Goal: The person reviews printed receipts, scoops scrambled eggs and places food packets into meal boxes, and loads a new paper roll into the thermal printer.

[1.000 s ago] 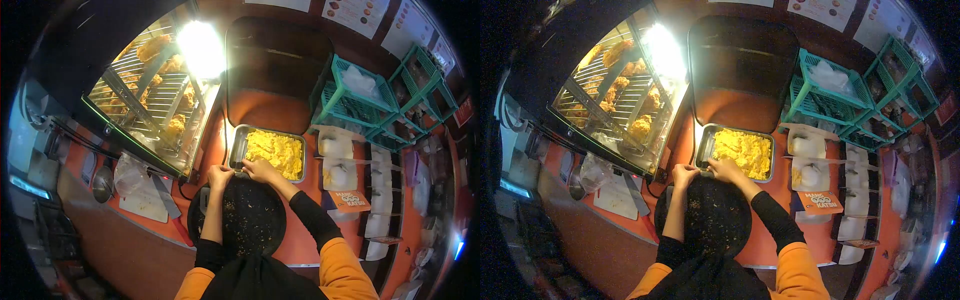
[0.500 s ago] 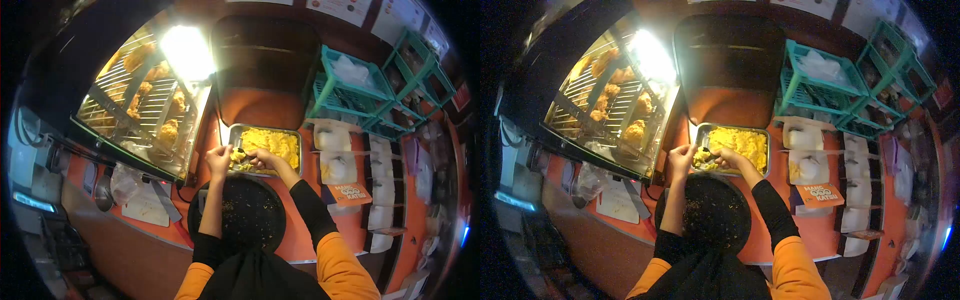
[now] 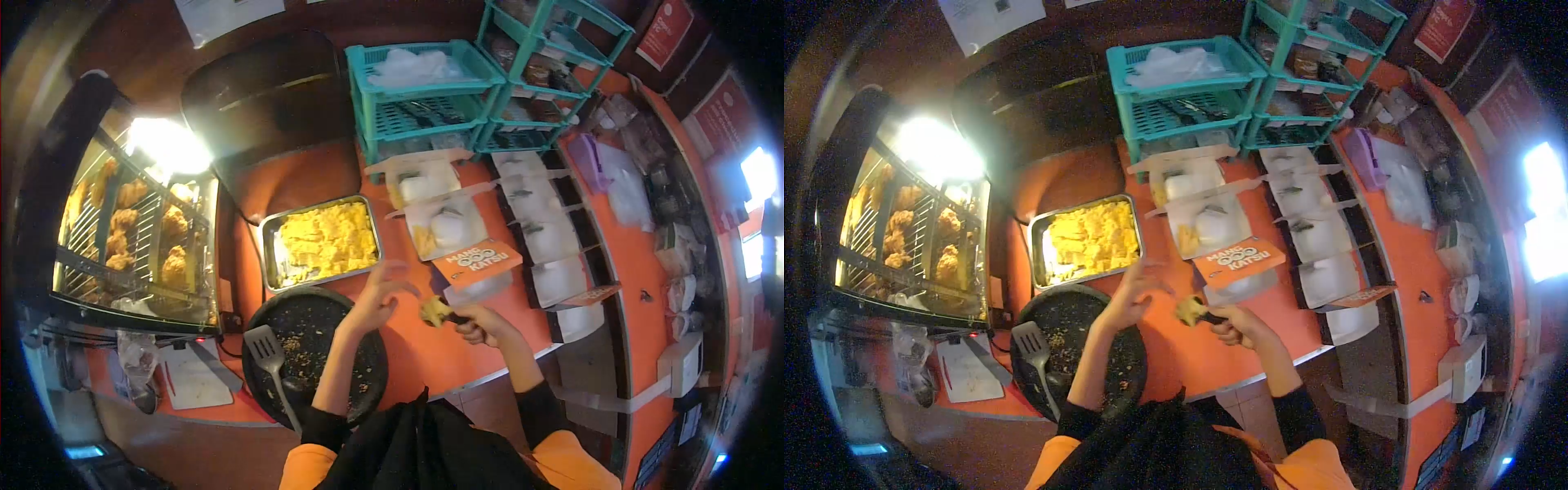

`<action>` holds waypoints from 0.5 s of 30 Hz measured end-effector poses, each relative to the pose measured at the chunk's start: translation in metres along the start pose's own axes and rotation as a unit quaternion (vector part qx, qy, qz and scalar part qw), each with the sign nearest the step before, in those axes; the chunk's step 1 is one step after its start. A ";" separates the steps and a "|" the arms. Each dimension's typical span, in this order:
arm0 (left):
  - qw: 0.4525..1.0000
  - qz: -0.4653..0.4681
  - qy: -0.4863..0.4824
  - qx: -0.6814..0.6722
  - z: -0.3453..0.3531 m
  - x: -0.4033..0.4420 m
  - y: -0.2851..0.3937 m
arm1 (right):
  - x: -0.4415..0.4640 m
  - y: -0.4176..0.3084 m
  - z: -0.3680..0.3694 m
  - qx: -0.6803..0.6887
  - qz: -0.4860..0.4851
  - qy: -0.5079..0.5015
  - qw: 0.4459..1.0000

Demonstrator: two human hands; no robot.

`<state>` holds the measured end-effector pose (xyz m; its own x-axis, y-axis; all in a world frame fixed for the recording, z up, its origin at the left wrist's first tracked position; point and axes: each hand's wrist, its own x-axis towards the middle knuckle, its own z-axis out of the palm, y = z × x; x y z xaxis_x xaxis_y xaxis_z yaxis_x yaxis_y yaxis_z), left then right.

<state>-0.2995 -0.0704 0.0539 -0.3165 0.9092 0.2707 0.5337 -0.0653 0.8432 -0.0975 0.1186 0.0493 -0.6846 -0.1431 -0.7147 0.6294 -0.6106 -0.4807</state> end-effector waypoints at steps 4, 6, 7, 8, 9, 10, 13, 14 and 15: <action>0.994 0.089 -0.011 0.061 0.072 0.015 -0.025 | -0.042 -0.001 -0.047 0.030 -0.011 0.083 0.996; 0.995 0.042 0.072 0.049 0.085 0.020 -0.025 | -0.027 -0.002 -0.071 0.022 -0.026 0.102 0.994; 0.995 0.040 0.072 0.050 0.090 0.023 -0.028 | -0.012 -0.006 -0.069 -0.107 -0.119 0.204 0.966; 0.996 0.031 0.082 0.009 0.095 0.026 -0.031 | 0.002 -0.007 -0.063 -0.232 -0.206 0.298 0.903; 0.995 0.022 0.092 -0.031 0.098 0.027 -0.033 | 0.017 -0.003 -0.060 -0.231 -0.205 0.295 0.904; 0.995 0.019 0.093 -0.028 0.103 0.029 -0.031 | 0.034 0.001 -0.057 -0.427 -0.266 0.373 0.780; 0.982 -0.015 0.184 -0.029 0.126 0.034 -0.022 | 0.040 0.003 -0.044 -0.656 -0.296 0.389 0.576; 0.979 -0.047 0.200 0.011 0.134 0.032 -0.019 | 0.035 0.005 -0.041 -0.713 -0.276 0.350 0.541; 0.972 -0.078 0.217 0.050 0.139 0.030 -0.018 | 0.033 0.007 -0.041 -0.712 -0.276 0.358 0.537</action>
<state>-0.2094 0.0156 -0.0177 -0.6886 0.6447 0.3319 0.5196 0.1194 0.8460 -0.1006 0.1415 0.0014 -0.9153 0.4018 -0.0296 0.3954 0.8819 -0.2568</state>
